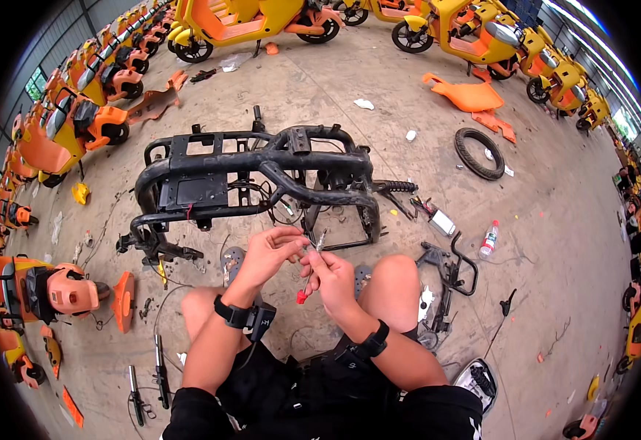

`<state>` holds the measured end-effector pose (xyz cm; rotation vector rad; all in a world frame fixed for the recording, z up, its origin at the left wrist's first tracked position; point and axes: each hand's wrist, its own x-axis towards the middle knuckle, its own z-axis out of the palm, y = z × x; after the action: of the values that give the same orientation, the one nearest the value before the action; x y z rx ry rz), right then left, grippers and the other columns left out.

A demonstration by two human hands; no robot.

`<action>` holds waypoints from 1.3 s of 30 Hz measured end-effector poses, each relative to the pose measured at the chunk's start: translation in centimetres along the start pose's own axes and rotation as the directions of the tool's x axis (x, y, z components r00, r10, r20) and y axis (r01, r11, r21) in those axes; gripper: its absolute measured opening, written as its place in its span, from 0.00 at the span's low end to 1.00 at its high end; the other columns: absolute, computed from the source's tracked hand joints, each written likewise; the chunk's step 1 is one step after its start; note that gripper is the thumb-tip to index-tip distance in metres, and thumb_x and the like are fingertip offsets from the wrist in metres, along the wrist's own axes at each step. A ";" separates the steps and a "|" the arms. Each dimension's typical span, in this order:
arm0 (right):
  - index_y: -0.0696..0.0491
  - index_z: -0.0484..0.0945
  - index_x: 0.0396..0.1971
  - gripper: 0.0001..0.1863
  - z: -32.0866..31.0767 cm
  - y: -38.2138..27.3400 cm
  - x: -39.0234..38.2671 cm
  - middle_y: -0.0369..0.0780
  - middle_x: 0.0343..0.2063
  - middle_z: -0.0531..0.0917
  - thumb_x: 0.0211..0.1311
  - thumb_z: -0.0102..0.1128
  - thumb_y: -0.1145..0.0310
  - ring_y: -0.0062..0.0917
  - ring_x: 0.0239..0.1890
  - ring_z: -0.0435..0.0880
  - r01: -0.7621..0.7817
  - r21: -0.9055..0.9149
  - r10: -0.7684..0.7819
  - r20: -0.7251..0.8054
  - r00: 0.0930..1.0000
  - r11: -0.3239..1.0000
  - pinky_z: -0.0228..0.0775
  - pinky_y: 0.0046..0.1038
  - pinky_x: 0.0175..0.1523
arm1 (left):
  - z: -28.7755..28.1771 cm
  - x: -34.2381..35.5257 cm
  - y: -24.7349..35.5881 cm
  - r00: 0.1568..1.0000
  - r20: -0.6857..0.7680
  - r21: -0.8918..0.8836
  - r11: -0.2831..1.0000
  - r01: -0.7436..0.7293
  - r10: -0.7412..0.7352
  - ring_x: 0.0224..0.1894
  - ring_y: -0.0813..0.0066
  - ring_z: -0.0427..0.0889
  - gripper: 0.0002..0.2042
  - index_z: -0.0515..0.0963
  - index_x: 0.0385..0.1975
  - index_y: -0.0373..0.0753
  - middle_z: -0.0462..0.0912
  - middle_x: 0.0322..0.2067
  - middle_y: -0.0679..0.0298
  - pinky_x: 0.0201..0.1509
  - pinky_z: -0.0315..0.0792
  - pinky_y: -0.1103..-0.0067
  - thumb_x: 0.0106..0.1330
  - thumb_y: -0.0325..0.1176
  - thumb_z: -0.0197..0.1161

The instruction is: The person works on a scooter frame by hand and with a screwdriver, handling wiring and small mechanical components.

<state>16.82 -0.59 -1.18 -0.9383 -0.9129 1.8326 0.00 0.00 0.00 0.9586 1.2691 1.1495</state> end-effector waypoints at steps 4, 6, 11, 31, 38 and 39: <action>0.64 0.80 0.35 0.16 0.1 0.2 0.0 0.39 0.23 0.79 0.73 0.54 0.65 0.16 0.16 0.71 0.007 0.021 -0.007 0.003 1.000 1.000 0.69 0.21 0.21 | 0.6 -0.2 0.5 0.999 0.053 -0.175 0.985 0.008 0.001 0.34 0.78 0.83 0.11 0.81 0.45 0.28 0.87 0.36 0.58 0.39 0.77 0.81 0.66 0.26 0.64; 0.64 0.80 0.35 0.16 0.3 0.2 0.0 0.39 0.23 0.79 0.73 0.54 0.65 0.16 0.16 0.71 0.011 0.015 -0.011 0.006 1.000 1.000 0.69 0.21 0.21 | 0.7 -0.4 0.8 0.998 0.053 -0.170 0.985 0.021 -0.013 0.33 0.79 0.82 0.10 0.81 0.43 0.26 0.87 0.36 0.57 0.37 0.77 0.81 0.65 0.25 0.63; 0.64 0.81 0.35 0.16 0.0 0.0 0.0 0.39 0.23 0.79 0.73 0.54 0.65 0.15 0.15 0.71 0.019 -0.023 -0.019 0.007 1.000 1.000 0.70 0.21 0.21 | 1.6 -0.4 0.7 1.000 0.010 -0.189 0.982 -0.001 0.003 0.30 0.79 0.81 0.09 0.81 0.39 0.23 0.86 0.34 0.56 0.34 0.77 0.81 0.65 0.25 0.63; 0.62 0.80 0.33 0.14 0.2 0.2 0.0 0.38 0.23 0.79 0.73 0.54 0.66 0.13 0.17 0.71 0.052 -0.046 -0.050 0.045 0.998 0.998 0.71 0.21 0.21 | 3.6 -0.7 0.0 0.967 -0.249 -0.219 0.970 -0.108 0.051 0.23 0.81 0.78 0.06 0.82 0.32 0.25 0.84 0.27 0.59 0.24 0.71 0.84 0.61 0.23 0.62; 0.62 0.80 0.33 0.14 0.3 0.4 0.0 0.38 0.23 0.79 0.73 0.54 0.66 0.13 0.16 0.70 0.043 -0.030 -0.042 0.051 0.998 0.999 0.70 0.21 0.20 | 3.4 -1.0 -0.7 0.946 -0.299 -0.179 0.966 -0.188 0.128 0.26 0.79 0.81 0.07 0.81 0.34 0.25 0.86 0.29 0.57 0.27 0.74 0.82 0.63 0.25 0.62; 0.63 0.80 0.33 0.14 0.3 0.3 -0.1 0.38 0.23 0.79 0.73 0.54 0.66 0.14 0.16 0.70 0.041 -0.030 -0.039 0.046 0.998 0.999 0.70 0.21 0.20 | 3.2 -0.7 -0.7 0.943 -0.310 -0.175 0.967 -0.182 0.121 0.26 0.79 0.81 0.07 0.82 0.34 0.26 0.86 0.29 0.57 0.28 0.73 0.83 0.63 0.24 0.62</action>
<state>16.44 -0.84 -1.28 -0.8943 -0.9839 1.8172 3.29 -0.61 -0.21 0.7611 1.2995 1.5595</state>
